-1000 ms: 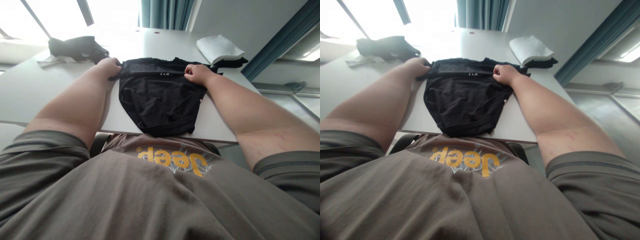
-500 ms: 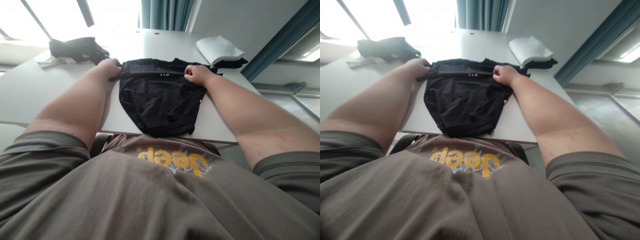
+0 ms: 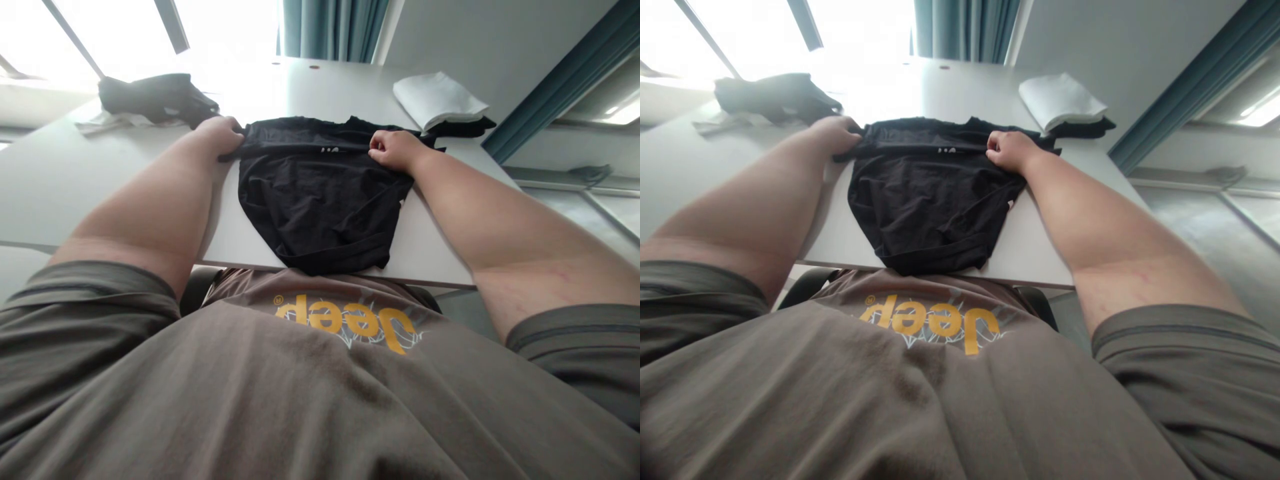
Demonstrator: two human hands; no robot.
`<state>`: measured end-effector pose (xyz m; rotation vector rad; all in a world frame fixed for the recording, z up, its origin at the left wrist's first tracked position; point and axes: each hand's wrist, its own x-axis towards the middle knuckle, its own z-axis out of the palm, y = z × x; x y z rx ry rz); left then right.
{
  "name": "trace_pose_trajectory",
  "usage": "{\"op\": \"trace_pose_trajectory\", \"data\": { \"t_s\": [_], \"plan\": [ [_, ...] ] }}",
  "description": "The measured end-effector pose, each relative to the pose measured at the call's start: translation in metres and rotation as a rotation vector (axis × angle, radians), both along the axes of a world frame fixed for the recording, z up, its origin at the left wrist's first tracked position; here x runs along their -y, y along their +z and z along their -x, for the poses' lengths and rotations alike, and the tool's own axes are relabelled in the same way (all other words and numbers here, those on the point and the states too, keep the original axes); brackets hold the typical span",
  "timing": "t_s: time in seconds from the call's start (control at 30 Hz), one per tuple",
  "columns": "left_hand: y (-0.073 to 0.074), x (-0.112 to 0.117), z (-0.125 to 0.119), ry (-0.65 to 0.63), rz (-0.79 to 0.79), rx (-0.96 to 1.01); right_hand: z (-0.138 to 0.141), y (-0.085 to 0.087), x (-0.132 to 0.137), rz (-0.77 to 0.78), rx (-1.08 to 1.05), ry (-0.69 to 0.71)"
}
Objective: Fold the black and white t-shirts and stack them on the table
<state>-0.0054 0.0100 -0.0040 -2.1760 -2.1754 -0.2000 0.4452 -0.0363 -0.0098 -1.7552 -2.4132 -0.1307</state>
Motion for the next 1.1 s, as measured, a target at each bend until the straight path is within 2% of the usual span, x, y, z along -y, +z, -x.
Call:
{"op": "trace_pose_trajectory", "data": {
  "t_s": [0.47,1.1],
  "plan": [
    [0.0036,0.0043,-0.0025,-0.009,0.017,-0.011,0.0026,0.0032,0.0044,0.019,-0.006,-0.007],
    [0.0013,0.0023,-0.0014,0.002,-0.008,0.016,0.0028,0.0037,0.0046,0.015,0.004,-0.012]
  ]
}}
